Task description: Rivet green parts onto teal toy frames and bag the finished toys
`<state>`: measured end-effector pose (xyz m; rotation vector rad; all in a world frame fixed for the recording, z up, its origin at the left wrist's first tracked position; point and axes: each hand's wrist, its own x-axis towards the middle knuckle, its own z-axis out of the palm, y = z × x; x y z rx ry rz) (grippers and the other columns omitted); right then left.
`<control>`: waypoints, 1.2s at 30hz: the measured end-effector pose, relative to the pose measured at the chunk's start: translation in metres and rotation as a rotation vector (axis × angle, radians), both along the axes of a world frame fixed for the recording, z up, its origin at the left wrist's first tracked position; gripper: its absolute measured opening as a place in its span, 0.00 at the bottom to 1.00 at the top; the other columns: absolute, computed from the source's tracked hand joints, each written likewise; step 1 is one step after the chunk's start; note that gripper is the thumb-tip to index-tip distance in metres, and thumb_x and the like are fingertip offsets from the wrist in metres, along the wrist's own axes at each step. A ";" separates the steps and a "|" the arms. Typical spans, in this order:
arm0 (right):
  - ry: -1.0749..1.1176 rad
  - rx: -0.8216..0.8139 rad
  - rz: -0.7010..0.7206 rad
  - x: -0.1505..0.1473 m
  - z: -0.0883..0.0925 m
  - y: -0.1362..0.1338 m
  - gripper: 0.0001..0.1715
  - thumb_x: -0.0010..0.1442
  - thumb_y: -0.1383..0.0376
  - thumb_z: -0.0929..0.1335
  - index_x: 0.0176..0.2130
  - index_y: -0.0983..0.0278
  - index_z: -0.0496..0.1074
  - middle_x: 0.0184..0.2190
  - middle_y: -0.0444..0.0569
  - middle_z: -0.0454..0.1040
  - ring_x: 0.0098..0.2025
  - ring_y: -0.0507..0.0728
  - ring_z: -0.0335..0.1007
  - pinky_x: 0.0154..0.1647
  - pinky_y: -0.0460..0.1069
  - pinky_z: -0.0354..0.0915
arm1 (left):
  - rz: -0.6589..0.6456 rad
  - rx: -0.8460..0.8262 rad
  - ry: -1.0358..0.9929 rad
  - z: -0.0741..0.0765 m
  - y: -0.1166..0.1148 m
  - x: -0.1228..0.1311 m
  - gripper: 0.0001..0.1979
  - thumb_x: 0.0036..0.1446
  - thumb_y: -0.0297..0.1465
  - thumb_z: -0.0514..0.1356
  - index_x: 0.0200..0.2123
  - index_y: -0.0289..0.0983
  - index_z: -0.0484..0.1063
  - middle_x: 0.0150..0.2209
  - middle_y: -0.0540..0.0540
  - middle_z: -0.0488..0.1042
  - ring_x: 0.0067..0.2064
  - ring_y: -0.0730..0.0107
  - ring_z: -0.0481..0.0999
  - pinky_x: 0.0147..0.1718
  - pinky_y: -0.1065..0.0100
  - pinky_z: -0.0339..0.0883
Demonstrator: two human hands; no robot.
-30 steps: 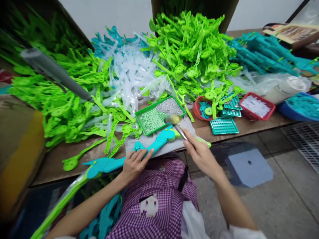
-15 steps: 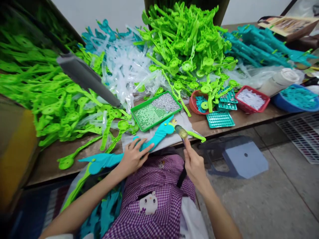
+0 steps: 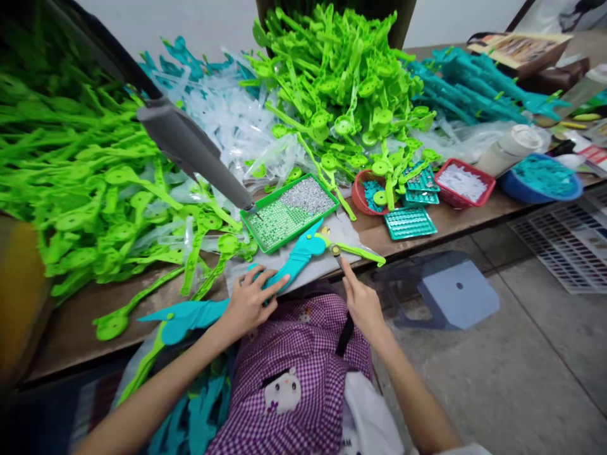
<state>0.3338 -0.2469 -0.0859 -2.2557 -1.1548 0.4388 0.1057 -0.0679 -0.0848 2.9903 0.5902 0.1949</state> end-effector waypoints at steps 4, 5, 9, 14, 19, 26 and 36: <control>0.051 0.030 -0.035 0.005 0.004 -0.004 0.32 0.68 0.56 0.55 0.65 0.65 0.57 0.21 0.45 0.74 0.20 0.53 0.67 0.26 0.44 0.62 | -0.006 0.008 -0.008 0.001 0.000 0.001 0.26 0.58 0.28 0.56 0.60 0.49 0.66 0.54 0.39 0.71 0.57 0.44 0.62 0.44 0.50 0.59; 0.038 0.063 -0.097 0.007 0.005 -0.009 0.32 0.68 0.55 0.55 0.66 0.65 0.57 0.22 0.45 0.74 0.20 0.52 0.66 0.25 0.45 0.62 | -0.007 0.008 -0.012 0.001 -0.001 0.001 0.26 0.58 0.28 0.56 0.60 0.49 0.65 0.54 0.39 0.71 0.57 0.45 0.62 0.44 0.51 0.59; -0.060 0.040 -0.217 0.022 0.000 -0.029 0.31 0.67 0.55 0.55 0.64 0.62 0.59 0.27 0.50 0.78 0.21 0.55 0.68 0.25 0.47 0.63 | -0.010 0.000 -0.031 -0.001 0.000 -0.001 0.26 0.58 0.28 0.56 0.60 0.49 0.66 0.54 0.39 0.71 0.57 0.45 0.62 0.44 0.51 0.59; 0.052 0.024 -0.184 0.020 -0.009 -0.035 0.32 0.66 0.53 0.57 0.65 0.62 0.58 0.19 0.44 0.71 0.18 0.54 0.66 0.22 0.46 0.62 | 0.008 -0.088 -0.028 -0.002 0.003 0.007 0.26 0.57 0.28 0.57 0.59 0.49 0.67 0.56 0.39 0.69 0.58 0.44 0.61 0.47 0.48 0.58; 0.202 0.236 -0.111 -0.020 0.008 -0.003 0.35 0.66 0.54 0.59 0.68 0.62 0.51 0.19 0.39 0.66 0.16 0.50 0.60 0.20 0.44 0.62 | 0.002 -0.184 -0.052 0.008 -0.003 0.023 0.26 0.57 0.30 0.59 0.60 0.48 0.65 0.66 0.36 0.55 0.63 0.43 0.56 0.55 0.38 0.49; 0.224 0.088 0.540 -0.092 0.011 0.045 0.29 0.67 0.59 0.58 0.65 0.61 0.58 0.37 0.50 0.81 0.30 0.55 0.77 0.34 0.49 0.73 | 0.914 0.144 -0.522 0.015 -0.056 -0.132 0.26 0.58 0.37 0.61 0.59 0.40 0.65 0.58 0.35 0.66 0.60 0.52 0.64 0.58 0.51 0.55; 0.056 0.159 0.864 -0.156 0.010 0.079 0.27 0.68 0.64 0.58 0.65 0.57 0.58 0.54 0.50 0.75 0.49 0.56 0.76 0.46 0.48 0.72 | 1.469 -0.770 -0.938 -0.064 -0.063 -0.232 0.25 0.46 0.50 0.64 0.35 0.32 0.77 0.16 0.54 0.64 0.18 0.76 0.62 0.20 0.73 0.53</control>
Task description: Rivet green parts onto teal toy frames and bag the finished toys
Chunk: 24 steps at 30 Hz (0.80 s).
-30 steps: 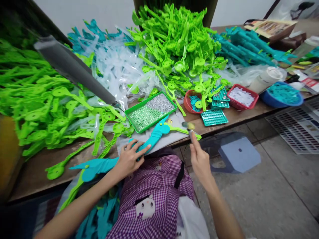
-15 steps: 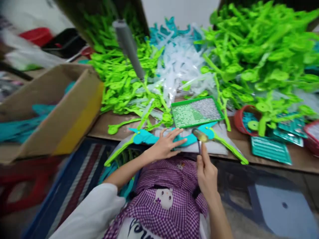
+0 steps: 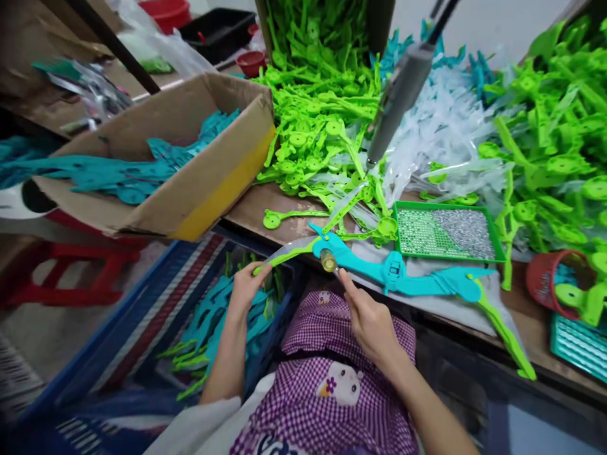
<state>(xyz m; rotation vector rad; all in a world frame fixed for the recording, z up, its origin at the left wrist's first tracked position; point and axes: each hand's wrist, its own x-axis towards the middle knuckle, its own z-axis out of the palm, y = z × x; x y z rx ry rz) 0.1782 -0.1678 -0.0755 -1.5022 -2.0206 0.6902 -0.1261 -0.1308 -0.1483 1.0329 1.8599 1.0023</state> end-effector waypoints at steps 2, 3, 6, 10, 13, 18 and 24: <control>-0.030 0.078 -0.002 -0.002 0.002 -0.001 0.27 0.67 0.65 0.58 0.64 0.58 0.60 0.50 0.52 0.77 0.45 0.55 0.78 0.43 0.47 0.72 | 0.054 0.027 -0.054 -0.003 0.007 0.007 0.25 0.44 0.49 0.66 0.34 0.32 0.77 0.16 0.55 0.63 0.18 0.77 0.60 0.19 0.74 0.52; -0.058 0.092 0.000 -0.004 0.001 0.000 0.27 0.67 0.64 0.58 0.64 0.59 0.61 0.48 0.53 0.78 0.42 0.56 0.79 0.41 0.47 0.73 | 0.060 0.027 -0.069 -0.004 0.010 0.009 0.25 0.44 0.49 0.66 0.34 0.32 0.77 0.17 0.55 0.64 0.19 0.77 0.60 0.19 0.74 0.52; -0.202 0.049 -0.024 -0.008 -0.008 0.008 0.28 0.68 0.62 0.56 0.64 0.63 0.61 0.35 0.54 0.81 0.29 0.56 0.77 0.33 0.48 0.72 | 0.057 0.027 -0.074 -0.003 0.013 0.011 0.23 0.44 0.48 0.66 0.33 0.33 0.78 0.20 0.53 0.67 0.22 0.77 0.63 0.21 0.74 0.54; -0.311 -0.021 -0.037 -0.014 -0.010 0.020 0.29 0.69 0.60 0.55 0.65 0.63 0.58 0.25 0.50 0.78 0.20 0.55 0.71 0.28 0.48 0.69 | 0.044 0.053 -0.057 -0.006 0.012 0.012 0.21 0.44 0.47 0.66 0.30 0.34 0.79 0.22 0.52 0.70 0.25 0.74 0.67 0.25 0.74 0.57; -0.261 0.009 0.025 -0.022 0.000 0.026 0.28 0.69 0.59 0.56 0.65 0.60 0.58 0.38 0.53 0.81 0.30 0.56 0.77 0.35 0.48 0.70 | 0.037 0.075 -0.068 -0.011 0.012 0.014 0.21 0.44 0.47 0.66 0.32 0.33 0.79 0.23 0.51 0.72 0.26 0.74 0.67 0.26 0.73 0.58; -0.417 -0.023 0.059 -0.039 0.005 0.039 0.28 0.69 0.60 0.55 0.65 0.59 0.57 0.29 0.51 0.80 0.25 0.58 0.75 0.29 0.49 0.68 | 0.040 0.089 -0.070 -0.012 0.012 0.016 0.21 0.45 0.47 0.66 0.32 0.33 0.79 0.24 0.51 0.73 0.28 0.72 0.68 0.28 0.73 0.59; -0.403 0.004 0.220 -0.062 0.002 0.035 0.29 0.69 0.63 0.56 0.67 0.54 0.52 0.39 0.52 0.80 0.36 0.57 0.77 0.35 0.48 0.69 | 0.057 0.086 -0.067 -0.011 0.011 0.016 0.20 0.45 0.47 0.66 0.31 0.34 0.79 0.23 0.51 0.72 0.27 0.72 0.68 0.27 0.73 0.58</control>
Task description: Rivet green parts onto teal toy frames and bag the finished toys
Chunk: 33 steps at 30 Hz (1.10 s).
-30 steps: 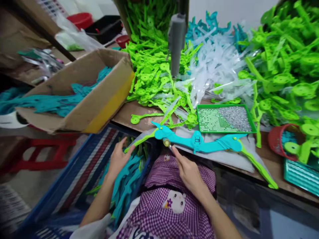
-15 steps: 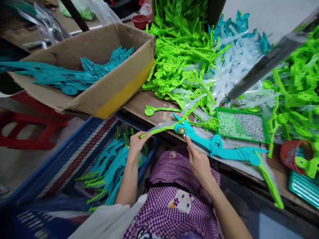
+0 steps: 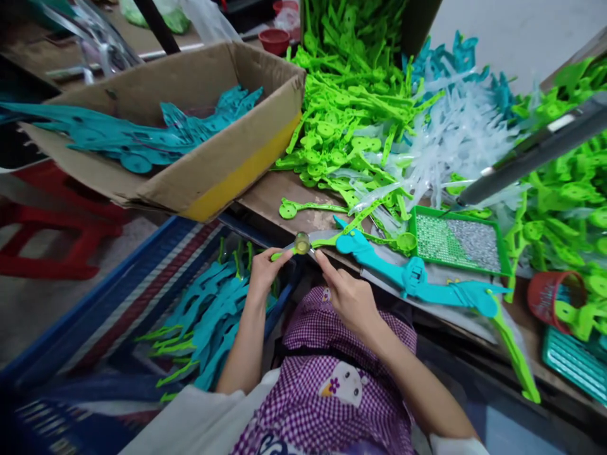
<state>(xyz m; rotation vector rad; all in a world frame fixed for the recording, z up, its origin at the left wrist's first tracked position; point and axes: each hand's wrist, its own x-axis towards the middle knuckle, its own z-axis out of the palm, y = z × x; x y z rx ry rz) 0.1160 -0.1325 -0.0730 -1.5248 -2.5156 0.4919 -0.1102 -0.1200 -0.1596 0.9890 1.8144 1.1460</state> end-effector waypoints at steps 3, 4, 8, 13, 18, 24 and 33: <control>-0.072 -0.060 0.032 -0.005 0.001 0.007 0.29 0.69 0.63 0.56 0.67 0.51 0.52 0.36 0.49 0.80 0.33 0.57 0.76 0.32 0.48 0.67 | -0.005 -0.028 -0.004 -0.001 0.001 -0.001 0.20 0.44 0.46 0.66 0.31 0.34 0.79 0.23 0.51 0.73 0.27 0.71 0.69 0.28 0.72 0.59; -0.070 -0.066 0.039 -0.004 0.005 0.014 0.28 0.69 0.62 0.56 0.66 0.50 0.52 0.36 0.49 0.80 0.34 0.57 0.76 0.32 0.48 0.67 | -0.007 -0.044 -0.003 0.000 0.002 -0.002 0.20 0.44 0.46 0.66 0.31 0.34 0.79 0.24 0.51 0.73 0.27 0.71 0.69 0.28 0.72 0.60; -0.076 0.075 -0.061 -0.005 0.027 0.071 0.29 0.70 0.60 0.54 0.68 0.49 0.46 0.39 0.50 0.78 0.35 0.57 0.75 0.35 0.49 0.64 | 0.064 0.010 0.026 0.012 0.005 0.002 0.20 0.44 0.45 0.66 0.34 0.34 0.78 0.27 0.50 0.75 0.30 0.70 0.72 0.31 0.71 0.63; -0.280 0.021 -0.199 -0.026 0.050 0.163 0.34 0.67 0.70 0.54 0.69 0.53 0.44 0.42 0.56 0.76 0.40 0.61 0.74 0.38 0.53 0.64 | 0.281 0.218 0.015 0.051 0.018 0.015 0.18 0.44 0.41 0.65 0.36 0.34 0.75 0.26 0.52 0.71 0.24 0.75 0.66 0.24 0.73 0.59; -0.145 0.254 -0.148 -0.004 0.085 0.152 0.26 0.67 0.69 0.56 0.63 0.65 0.60 0.56 0.61 0.68 0.55 0.64 0.65 0.49 0.57 0.62 | 0.465 0.278 -0.172 0.091 0.057 0.029 0.14 0.38 0.36 0.66 0.26 0.36 0.66 0.18 0.59 0.60 0.17 0.82 0.52 0.15 0.74 0.44; 0.189 0.517 -0.240 0.122 0.090 0.021 0.22 0.68 0.64 0.60 0.60 0.59 0.63 0.48 0.51 0.76 0.48 0.56 0.71 0.50 0.52 0.66 | 0.431 0.282 -0.198 0.116 0.083 0.036 0.13 0.37 0.34 0.65 0.24 0.37 0.63 0.14 0.61 0.54 0.15 0.82 0.50 0.12 0.75 0.43; -0.454 0.507 -0.208 0.237 0.020 -0.008 0.24 0.63 0.63 0.66 0.56 0.71 0.68 0.48 0.59 0.77 0.45 0.64 0.75 0.46 0.56 0.64 | 0.190 0.232 -0.154 0.138 0.080 0.020 0.17 0.38 0.35 0.68 0.25 0.38 0.61 0.13 0.63 0.49 0.13 0.85 0.46 0.12 0.76 0.38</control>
